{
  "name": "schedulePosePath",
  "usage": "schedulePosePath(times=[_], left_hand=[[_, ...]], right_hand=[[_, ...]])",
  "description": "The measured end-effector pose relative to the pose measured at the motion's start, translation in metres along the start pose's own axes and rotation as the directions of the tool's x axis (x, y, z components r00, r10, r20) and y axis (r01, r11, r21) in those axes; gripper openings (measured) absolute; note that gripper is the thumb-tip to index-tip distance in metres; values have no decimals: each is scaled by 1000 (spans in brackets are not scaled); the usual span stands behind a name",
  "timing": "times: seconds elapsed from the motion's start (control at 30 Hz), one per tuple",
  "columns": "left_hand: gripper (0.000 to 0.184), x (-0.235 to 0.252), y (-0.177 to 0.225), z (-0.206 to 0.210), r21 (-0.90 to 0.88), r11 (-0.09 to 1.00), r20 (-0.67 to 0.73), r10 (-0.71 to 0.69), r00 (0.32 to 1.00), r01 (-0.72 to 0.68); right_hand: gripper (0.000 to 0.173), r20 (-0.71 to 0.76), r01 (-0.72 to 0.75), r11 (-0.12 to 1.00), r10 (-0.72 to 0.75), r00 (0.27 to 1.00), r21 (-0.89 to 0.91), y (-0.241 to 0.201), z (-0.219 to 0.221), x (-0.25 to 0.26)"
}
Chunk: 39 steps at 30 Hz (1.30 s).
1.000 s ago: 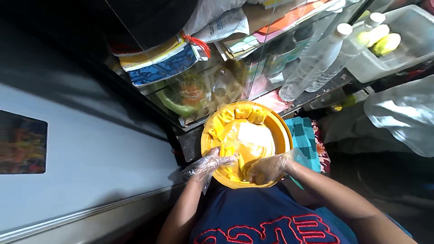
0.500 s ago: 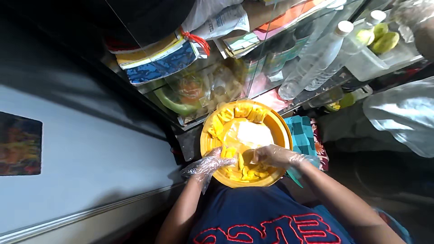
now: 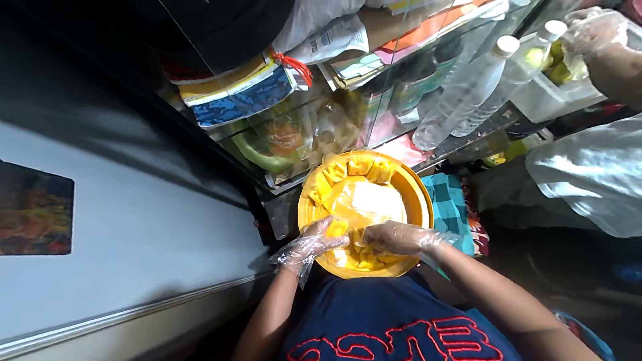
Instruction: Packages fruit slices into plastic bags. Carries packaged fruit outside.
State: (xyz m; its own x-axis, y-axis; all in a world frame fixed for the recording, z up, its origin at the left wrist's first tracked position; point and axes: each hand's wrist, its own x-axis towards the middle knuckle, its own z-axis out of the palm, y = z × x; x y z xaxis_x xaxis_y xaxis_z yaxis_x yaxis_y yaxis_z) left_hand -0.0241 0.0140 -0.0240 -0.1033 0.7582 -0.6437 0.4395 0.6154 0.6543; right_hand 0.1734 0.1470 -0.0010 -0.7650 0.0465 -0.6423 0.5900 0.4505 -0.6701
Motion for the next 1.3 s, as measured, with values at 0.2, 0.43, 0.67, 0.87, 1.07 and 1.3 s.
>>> schedulePosePath(times=[0.2,0.43,0.67,0.87,1.07,1.3], left_hand=[[58,-2,-4,-1,-22,999,40,32,999,-31],[56,-2,4,-2,89,990,110,96,989,-107],[63,-6,22,-2,75,992,144,90,985,-102],[56,-8,23,1,-38,998,121,53,991,-48],[57,-5,-7,4,-441,896,-98,7,995,-49],[55,-4,-19,0,-590,789,-171,87,981,-173]], right_hand=[[22,-276,53,987,-9,961,155,1,-18,-9],[23,-316,179,983,-155,936,50,-5,-32,-11],[13,-299,202,973,-227,927,-114,-27,-30,6],[12,-337,219,961,-265,904,-169,-31,-18,27],[23,-454,86,994,-108,884,-69,-5,-10,35],[44,-175,46,926,-120,977,-375,-1,45,42]])
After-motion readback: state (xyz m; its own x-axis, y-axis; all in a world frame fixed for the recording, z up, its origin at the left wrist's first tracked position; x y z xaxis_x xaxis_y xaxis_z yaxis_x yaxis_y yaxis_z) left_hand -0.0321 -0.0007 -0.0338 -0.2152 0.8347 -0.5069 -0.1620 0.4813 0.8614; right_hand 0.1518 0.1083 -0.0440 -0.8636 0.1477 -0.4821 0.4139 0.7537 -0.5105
